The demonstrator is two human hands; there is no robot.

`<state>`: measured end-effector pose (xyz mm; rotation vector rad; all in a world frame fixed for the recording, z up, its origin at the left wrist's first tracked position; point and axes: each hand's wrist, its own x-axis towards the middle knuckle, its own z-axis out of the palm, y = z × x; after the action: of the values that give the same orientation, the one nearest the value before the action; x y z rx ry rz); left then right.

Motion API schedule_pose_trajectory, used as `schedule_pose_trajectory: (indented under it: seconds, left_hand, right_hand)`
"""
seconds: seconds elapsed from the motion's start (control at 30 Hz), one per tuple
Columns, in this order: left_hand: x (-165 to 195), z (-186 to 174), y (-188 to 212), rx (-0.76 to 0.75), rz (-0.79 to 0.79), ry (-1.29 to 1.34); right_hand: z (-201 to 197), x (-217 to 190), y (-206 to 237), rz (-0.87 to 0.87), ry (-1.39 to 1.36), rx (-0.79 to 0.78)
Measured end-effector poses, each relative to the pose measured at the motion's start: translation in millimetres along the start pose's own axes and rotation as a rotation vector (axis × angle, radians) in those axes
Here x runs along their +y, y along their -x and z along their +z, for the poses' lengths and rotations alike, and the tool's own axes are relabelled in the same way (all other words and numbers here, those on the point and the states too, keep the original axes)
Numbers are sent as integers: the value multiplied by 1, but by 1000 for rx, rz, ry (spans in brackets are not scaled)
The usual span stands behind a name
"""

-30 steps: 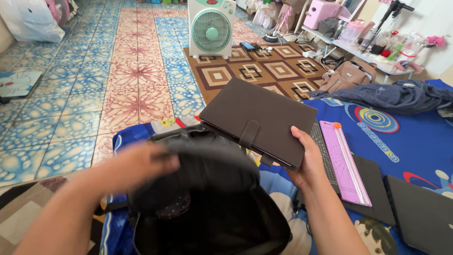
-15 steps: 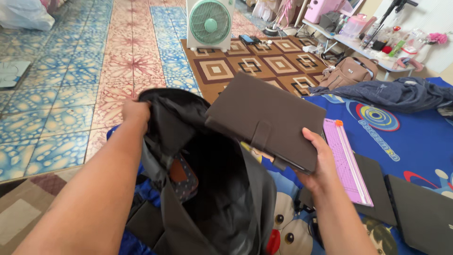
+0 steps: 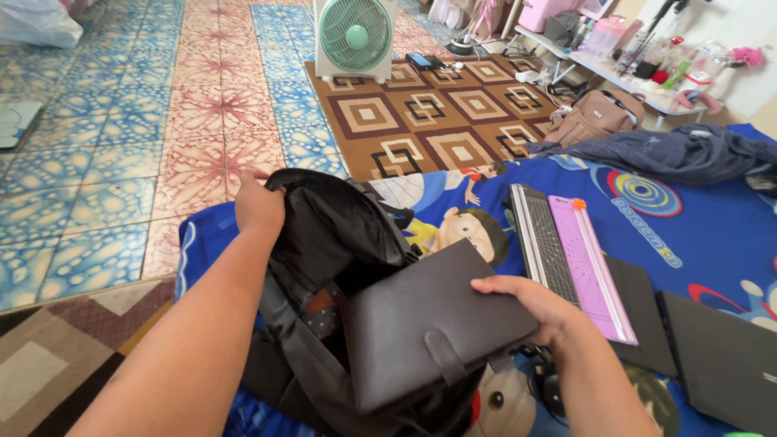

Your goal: The person opens a gray backpack on a bed and packs items into it one at a time: a dark pouch, a paper cutter, a laptop, a green water bottle, and headphones. They then zip the compartments closed and adjust the bag.

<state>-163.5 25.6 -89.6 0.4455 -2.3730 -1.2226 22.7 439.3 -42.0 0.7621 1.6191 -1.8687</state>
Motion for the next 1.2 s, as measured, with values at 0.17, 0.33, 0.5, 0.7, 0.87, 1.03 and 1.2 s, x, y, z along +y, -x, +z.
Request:
schedule_pose_trajectory:
  seconds: [0.17,0.33,0.5,0.7,0.87,1.03,1.2]
  left_hand:
    - [14,6,36,163,452,-71]
    - [30,12,91,104,1071,-455]
    - [39,16,178,-218,941,-405]
    - [26,4,181,-329,764,-935]
    - [7,-14,138,-509,677,-841]
    - [-18,-38,95,-425,800,-741]
    - [-21,-54,76,-266,788,-515]
  right_hand:
    - [-5,2,-12,-177,9,120]
    - [16,15,-41,-422,-94,146]
    - [32,29,-59,-558,-224,95]
    - [47,35,-66,-539,-225,91]
    - [83,44,-61,-453,-256,92]
    - [119,61,-61,-371,-274,-113]
    - [132,82,-66,-245,-272,-229]
